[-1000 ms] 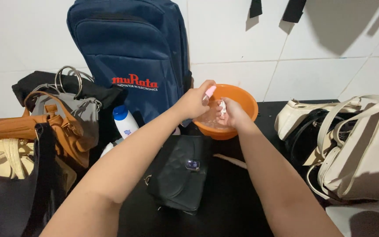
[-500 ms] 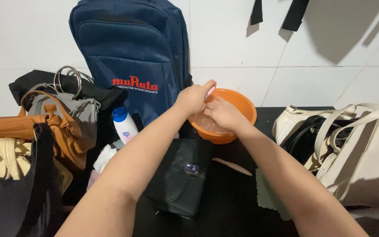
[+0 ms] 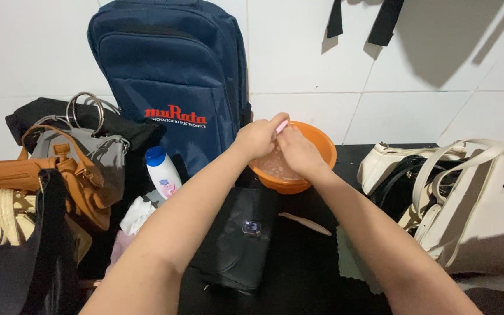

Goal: Cleaning a black leather bag using a toothbrush and a cloth with soapy water.

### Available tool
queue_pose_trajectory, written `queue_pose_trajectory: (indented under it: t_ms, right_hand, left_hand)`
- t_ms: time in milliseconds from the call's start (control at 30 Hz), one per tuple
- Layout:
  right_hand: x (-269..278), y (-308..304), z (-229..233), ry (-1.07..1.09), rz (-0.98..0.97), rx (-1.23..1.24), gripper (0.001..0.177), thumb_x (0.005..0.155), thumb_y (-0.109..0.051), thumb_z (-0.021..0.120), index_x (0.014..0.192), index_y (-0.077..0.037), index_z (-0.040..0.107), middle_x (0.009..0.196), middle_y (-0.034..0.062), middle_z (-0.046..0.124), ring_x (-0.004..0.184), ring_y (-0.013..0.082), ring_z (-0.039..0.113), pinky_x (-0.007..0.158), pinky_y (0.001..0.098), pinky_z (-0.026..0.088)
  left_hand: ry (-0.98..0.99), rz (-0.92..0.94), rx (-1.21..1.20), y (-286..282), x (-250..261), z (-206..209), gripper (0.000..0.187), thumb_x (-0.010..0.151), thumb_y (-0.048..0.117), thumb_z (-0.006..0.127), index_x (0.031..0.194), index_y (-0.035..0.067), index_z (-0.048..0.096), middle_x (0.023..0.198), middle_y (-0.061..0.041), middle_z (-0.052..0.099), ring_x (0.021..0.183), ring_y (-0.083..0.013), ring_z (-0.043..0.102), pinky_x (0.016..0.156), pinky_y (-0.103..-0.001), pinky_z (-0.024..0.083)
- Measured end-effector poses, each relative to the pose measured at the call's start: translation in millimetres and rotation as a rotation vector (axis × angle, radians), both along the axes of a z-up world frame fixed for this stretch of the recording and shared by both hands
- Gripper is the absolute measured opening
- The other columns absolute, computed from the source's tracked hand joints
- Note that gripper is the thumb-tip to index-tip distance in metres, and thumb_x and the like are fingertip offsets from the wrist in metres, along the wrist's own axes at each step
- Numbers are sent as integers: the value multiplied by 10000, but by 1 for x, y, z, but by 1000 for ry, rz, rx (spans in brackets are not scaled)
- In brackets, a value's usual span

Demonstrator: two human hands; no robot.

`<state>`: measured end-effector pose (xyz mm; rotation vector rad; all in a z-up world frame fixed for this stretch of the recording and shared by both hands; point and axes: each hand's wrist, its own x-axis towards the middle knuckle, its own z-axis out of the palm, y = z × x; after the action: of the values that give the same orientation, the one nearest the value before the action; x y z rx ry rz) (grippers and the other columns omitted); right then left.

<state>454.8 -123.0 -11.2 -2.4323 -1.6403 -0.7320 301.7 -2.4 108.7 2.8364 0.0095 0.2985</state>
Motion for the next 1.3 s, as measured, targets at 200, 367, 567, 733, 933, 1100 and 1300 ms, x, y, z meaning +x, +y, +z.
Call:
queue_pose_trajectory:
  t_ms: [200, 367, 567, 733, 933, 1100, 1300]
  right_hand:
    - [-24, -6, 16, 858, -96, 678, 367, 1071, -360, 525, 1337, -125, 617, 1311, 134, 656, 1330, 326, 563, 1142, 469, 431]
    - [20, 18, -18, 2170, 194, 1317, 527, 1111, -456, 314, 1445, -75, 462, 1451, 165, 564, 1323, 394, 564, 1115, 614, 441]
    - [-12, 7, 12, 2539, 324, 1442, 527, 1121, -404, 303, 1417, -31, 529, 1441, 241, 544, 1377, 430, 513, 1154, 630, 392]
    - [1, 12, -3, 2452, 266, 1252, 442, 1077, -366, 447, 1325, -49, 628, 1271, 185, 651, 1218, 327, 644, 1089, 515, 512]
    - [5, 15, -3, 2411, 231, 1273, 269, 1016, -318, 515, 886, -106, 615, 769, -2, 541, 711, 151, 529, 671, 284, 506]
    - [2, 9, 3, 2429, 167, 1082, 319, 950, -350, 590, 711, -178, 467, 617, -128, 268, 500, 43, 254, 515, 192, 303]
    - [-21, -6, 27, 2410, 330, 1035, 218, 994, -293, 655, 953, -79, 664, 757, -13, 603, 682, 144, 556, 638, 268, 477]
  left_hand:
    - [-11, -24, -63, -9, 2, -12, 671, 913, 50, 552, 1487, 317, 332, 1056, -112, 694, 1073, -364, 696, 917, -493, 578]
    - [-10, -64, 2, -17, -5, -16, 644, 945, 97, 529, 1505, 316, 298, 1105, -184, 679, 1113, -415, 678, 987, -525, 546]
    - [12, 74, 3, -8, 4, -22, 601, 995, 150, 507, 1504, 391, 296, 1128, -155, 663, 1097, -364, 697, 961, -482, 563]
    - [19, 168, 83, 2, 10, -20, 596, 983, 143, 539, 1494, 363, 326, 1066, -163, 690, 1046, -380, 717, 908, -493, 571]
    - [15, -33, -176, -7, 7, -14, 672, 912, 136, 647, 1485, 302, 336, 1018, -168, 734, 1095, -397, 704, 973, -515, 550]
    - [-7, -76, 19, -13, 8, -21, 656, 910, 157, 670, 1466, 308, 356, 1063, -131, 747, 1138, -381, 686, 1018, -511, 527]
    - [-85, -1, -132, -5, -4, -7, 696, 931, 114, 597, 1514, 367, 313, 1070, -181, 723, 1120, -427, 685, 998, -521, 541]
